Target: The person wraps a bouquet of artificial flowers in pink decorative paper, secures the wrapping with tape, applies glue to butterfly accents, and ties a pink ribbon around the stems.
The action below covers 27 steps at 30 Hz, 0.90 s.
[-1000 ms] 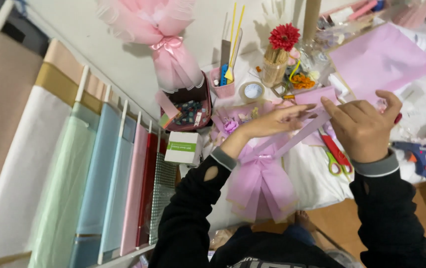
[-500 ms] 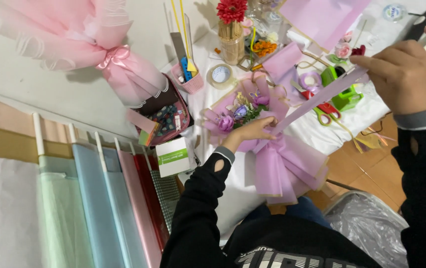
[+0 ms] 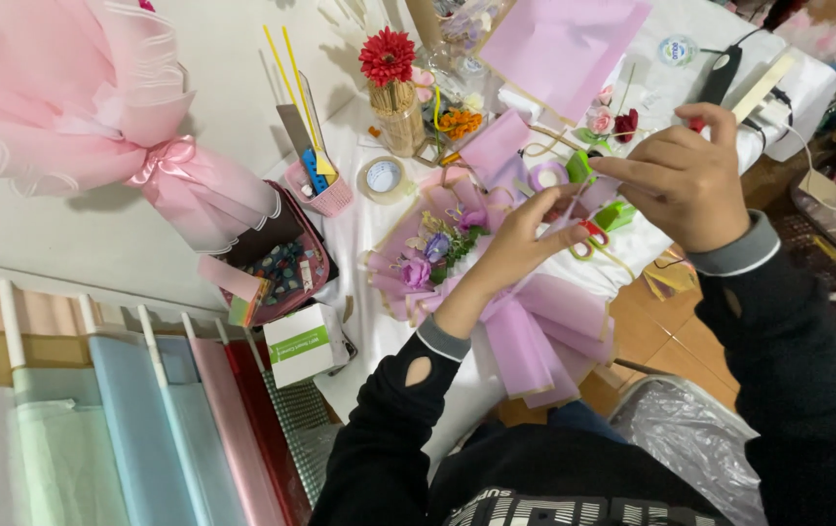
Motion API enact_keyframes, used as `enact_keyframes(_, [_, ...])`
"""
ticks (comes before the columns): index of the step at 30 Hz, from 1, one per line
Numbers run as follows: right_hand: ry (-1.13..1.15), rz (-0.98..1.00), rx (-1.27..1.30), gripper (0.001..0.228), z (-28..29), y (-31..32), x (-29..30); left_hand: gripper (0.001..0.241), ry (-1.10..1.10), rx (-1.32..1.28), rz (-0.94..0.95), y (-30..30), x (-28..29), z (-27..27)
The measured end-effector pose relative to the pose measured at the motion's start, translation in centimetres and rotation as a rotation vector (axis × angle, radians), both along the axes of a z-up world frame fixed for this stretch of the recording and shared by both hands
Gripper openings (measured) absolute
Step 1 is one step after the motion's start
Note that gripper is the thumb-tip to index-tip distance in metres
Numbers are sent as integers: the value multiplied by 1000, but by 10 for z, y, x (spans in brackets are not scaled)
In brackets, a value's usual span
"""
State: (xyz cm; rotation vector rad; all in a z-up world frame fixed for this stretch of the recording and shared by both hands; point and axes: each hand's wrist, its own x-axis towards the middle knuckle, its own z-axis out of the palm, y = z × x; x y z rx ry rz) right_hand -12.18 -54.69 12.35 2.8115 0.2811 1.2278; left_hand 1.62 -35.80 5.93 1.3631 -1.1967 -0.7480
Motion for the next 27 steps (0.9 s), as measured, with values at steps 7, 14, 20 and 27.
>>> enact_keyframes(7, [-140,50,-123,19,32,10,26,16,-27,-178,326,-14,17,-8])
enact_keyframes(14, [40,133,-61,14,28,-28,31,23,272,-222,480,19,30,-15])
enact_keyframes(20, [183,125,-133,10,14,-99,48,31,147,-70,629,48,33,2])
enact_keyframes(27, [-50,115,-189,10,41,-82,55,22,-201,179,682,64,38,12])
